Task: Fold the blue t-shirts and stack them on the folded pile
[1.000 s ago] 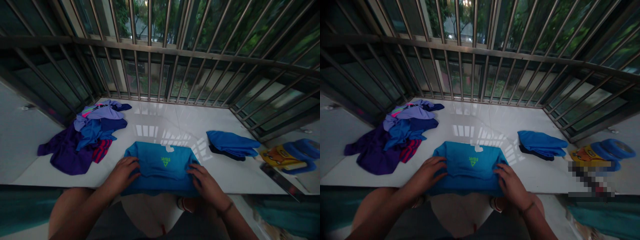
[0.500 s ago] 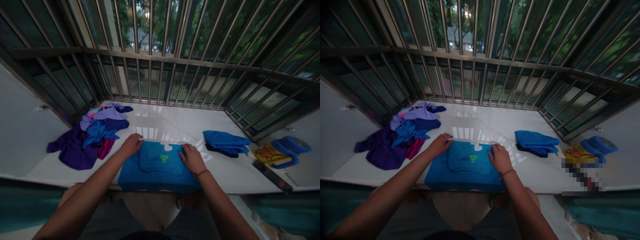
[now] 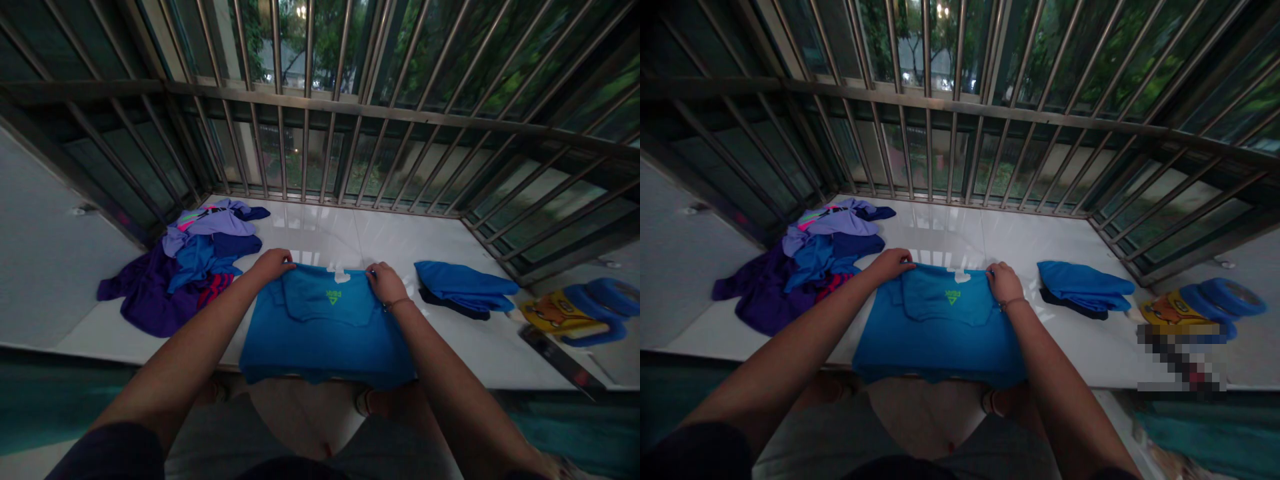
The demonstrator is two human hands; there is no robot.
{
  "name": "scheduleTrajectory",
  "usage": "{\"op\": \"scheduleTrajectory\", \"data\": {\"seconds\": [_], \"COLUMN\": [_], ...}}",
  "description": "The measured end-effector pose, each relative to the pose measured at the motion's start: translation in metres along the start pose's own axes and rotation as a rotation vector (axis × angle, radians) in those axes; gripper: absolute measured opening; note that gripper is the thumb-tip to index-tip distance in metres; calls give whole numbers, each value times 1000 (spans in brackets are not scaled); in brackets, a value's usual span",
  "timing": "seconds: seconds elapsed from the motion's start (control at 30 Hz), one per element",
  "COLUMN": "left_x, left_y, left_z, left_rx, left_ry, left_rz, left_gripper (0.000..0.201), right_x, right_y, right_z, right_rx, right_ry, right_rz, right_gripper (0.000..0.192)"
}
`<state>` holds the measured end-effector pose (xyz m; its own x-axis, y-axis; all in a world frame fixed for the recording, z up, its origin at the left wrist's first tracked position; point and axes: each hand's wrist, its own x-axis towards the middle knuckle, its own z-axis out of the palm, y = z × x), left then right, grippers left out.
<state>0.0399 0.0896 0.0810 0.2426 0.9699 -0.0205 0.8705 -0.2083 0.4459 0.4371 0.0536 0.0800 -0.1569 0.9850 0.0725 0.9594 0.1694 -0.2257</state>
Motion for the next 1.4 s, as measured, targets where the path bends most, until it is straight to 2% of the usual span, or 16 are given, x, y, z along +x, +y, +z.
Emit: {"op": "scheduleTrajectory", "data": {"seconds": [0.13,0.2,0.27,0.33,0.47,0.53,0.6,0.67,0.77,0.87,1.0,1.1,1.17,1.27,1.33,1.4], "left_x": [-3,-24,-59,-102,-192,-231,-264,-290,-316,-326,-320,-299,-279,-251,-241,-238], "left_y": [13,19,22,19,-1,-12,-19,-23,-26,-26,-14,-1,3,2,-1,-5], "left_z": [-31,-42,-44,-35,9,31,46,57,69,77,70,59,56,60,64,67], "left_rx": [-48,-90,-108,-88,13,17,-31,-92,-155,-198,-207,-161,-78,69,131,150], "left_ry": [234,349,392,347,208,204,223,219,124,60,233,336,361,306,254,227], "left_rz": [94,196,286,335,318,284,204,73,-174,-331,-325,-165,-3,147,171,178], "left_gripper": [18,20,23,25,23,26,29,32,40,42,37,33,31,36,32,29], "right_x": [1,-18,-49,-90,-176,-214,-244,-266,-286,-295,-292,-276,-260,-238,-229,-229], "right_y": [3,7,11,13,8,4,2,2,7,9,0,-11,-16,-14,-7,1], "right_z": [-32,-46,-52,-48,-22,-9,3,13,31,45,44,37,35,34,31,27], "right_rx": [84,144,182,201,281,298,340,409,508,566,476,336,241,168,178,189], "right_ry": [208,356,450,410,59,-36,-52,-30,-51,-68,142,257,254,156,104,107], "right_rz": [-71,-148,-203,-220,-328,-342,-282,-161,40,161,250,135,11,-129,-171,-176], "right_gripper": [37,39,39,36,26,24,25,31,41,40,37,30,36,31,28,30]}}
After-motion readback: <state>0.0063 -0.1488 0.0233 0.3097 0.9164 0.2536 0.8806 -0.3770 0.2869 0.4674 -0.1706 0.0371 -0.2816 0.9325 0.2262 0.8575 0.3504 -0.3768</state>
